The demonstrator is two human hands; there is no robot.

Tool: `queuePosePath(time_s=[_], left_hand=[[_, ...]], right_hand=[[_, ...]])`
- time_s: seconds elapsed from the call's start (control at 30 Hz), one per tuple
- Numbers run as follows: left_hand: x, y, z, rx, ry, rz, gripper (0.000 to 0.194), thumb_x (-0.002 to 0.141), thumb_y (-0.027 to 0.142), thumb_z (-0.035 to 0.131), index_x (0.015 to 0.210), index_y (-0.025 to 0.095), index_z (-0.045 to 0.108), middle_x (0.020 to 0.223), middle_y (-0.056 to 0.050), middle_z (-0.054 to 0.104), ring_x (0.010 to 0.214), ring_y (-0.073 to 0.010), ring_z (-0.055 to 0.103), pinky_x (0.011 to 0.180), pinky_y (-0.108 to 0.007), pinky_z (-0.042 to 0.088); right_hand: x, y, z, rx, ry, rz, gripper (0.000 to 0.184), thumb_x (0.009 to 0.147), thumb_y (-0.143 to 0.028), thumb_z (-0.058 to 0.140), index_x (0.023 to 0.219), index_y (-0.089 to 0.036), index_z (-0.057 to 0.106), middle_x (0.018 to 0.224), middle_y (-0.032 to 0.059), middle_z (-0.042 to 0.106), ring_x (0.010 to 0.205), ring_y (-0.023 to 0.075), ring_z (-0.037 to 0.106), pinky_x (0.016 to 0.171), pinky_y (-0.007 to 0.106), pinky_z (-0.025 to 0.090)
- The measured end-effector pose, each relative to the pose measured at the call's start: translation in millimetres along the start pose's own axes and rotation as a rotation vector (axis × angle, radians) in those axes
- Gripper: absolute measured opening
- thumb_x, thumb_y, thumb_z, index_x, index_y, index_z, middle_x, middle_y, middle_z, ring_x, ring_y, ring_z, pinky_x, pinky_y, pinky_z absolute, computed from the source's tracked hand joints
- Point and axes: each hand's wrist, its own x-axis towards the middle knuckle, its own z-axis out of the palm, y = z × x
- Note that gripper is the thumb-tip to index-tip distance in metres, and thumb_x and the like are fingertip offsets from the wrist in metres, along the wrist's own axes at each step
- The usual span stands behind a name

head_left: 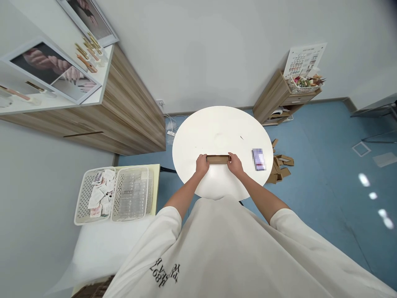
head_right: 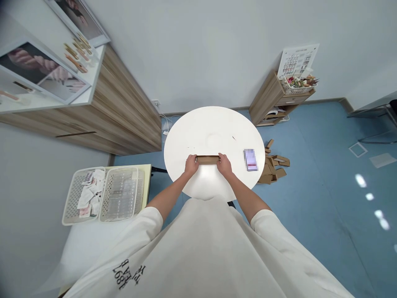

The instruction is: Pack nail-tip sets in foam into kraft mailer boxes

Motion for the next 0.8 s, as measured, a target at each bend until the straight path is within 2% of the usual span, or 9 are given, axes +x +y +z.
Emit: queuePosePath(time_s=[0.17, 0.43, 0.63, 0.73, 0.8], left_hand=[[1, 1, -6.0, -0.012, -0.033, 0.021, 0.041, 0.090, 0.012, 0.052, 0.129, 0.020, 0.060, 0.115, -0.011, 0.058, 0.101, -0.0247, 0.060, 0.092, -0.037, 0.049], [-2, 7, -17.7, -0.019, -0.064, 0.039, 0.038, 0.091, 0.009, 0.046, 0.124, 0.021, 0.062, 0.113, -0.010, 0.057, 0.097, -0.0233, 0.060, 0.091, -0.036, 0.049], [-2, 7, -20.4, 0.021, -0.097, 0.080, 0.036, 0.095, 0.014, 0.041, 0.124, 0.021, 0.062, 0.120, -0.011, 0.058, 0.107, -0.0253, 0.058, 0.097, -0.038, 0.046], [-14, 2, -14.8, 0.085, -0.092, 0.161, 0.051, 0.094, 0.019, 0.047, 0.145, 0.019, 0.047, 0.145, -0.017, 0.048, 0.131, -0.0325, 0.048, 0.108, -0.047, 0.039], [-24, -4, -8.3, 0.111, -0.091, 0.219, 0.074, 0.088, 0.021, 0.056, 0.157, 0.018, 0.029, 0.162, -0.018, 0.029, 0.148, -0.0368, 0.029, 0.117, -0.053, 0.027]], right_hand=[[1, 0, -3, -0.057, -0.044, -0.010, 0.055, 0.091, -0.018, 0.046, 0.146, -0.022, 0.047, 0.121, 0.0111, 0.060, 0.102, 0.0255, 0.061, 0.095, 0.040, 0.050], [4, -3, -5, -0.148, -0.065, -0.037, 0.051, 0.093, -0.017, 0.044, 0.143, -0.020, 0.050, 0.118, 0.0123, 0.061, 0.103, 0.0270, 0.059, 0.094, 0.039, 0.048], [2, -4, -5, -0.197, -0.100, -0.072, 0.051, 0.097, -0.022, 0.039, 0.148, -0.017, 0.046, 0.122, 0.0165, 0.058, 0.102, 0.0292, 0.058, 0.092, 0.041, 0.047], [-8, -3, 3, -0.258, -0.112, -0.099, 0.062, 0.098, -0.030, 0.043, 0.157, -0.017, 0.032, 0.137, 0.0196, 0.052, 0.116, 0.0341, 0.053, 0.100, 0.047, 0.043], [-16, -2, 10, -0.286, -0.130, -0.102, 0.073, 0.096, -0.037, 0.048, 0.161, -0.020, 0.020, 0.151, 0.0191, 0.042, 0.127, 0.0367, 0.046, 0.105, 0.051, 0.040]])
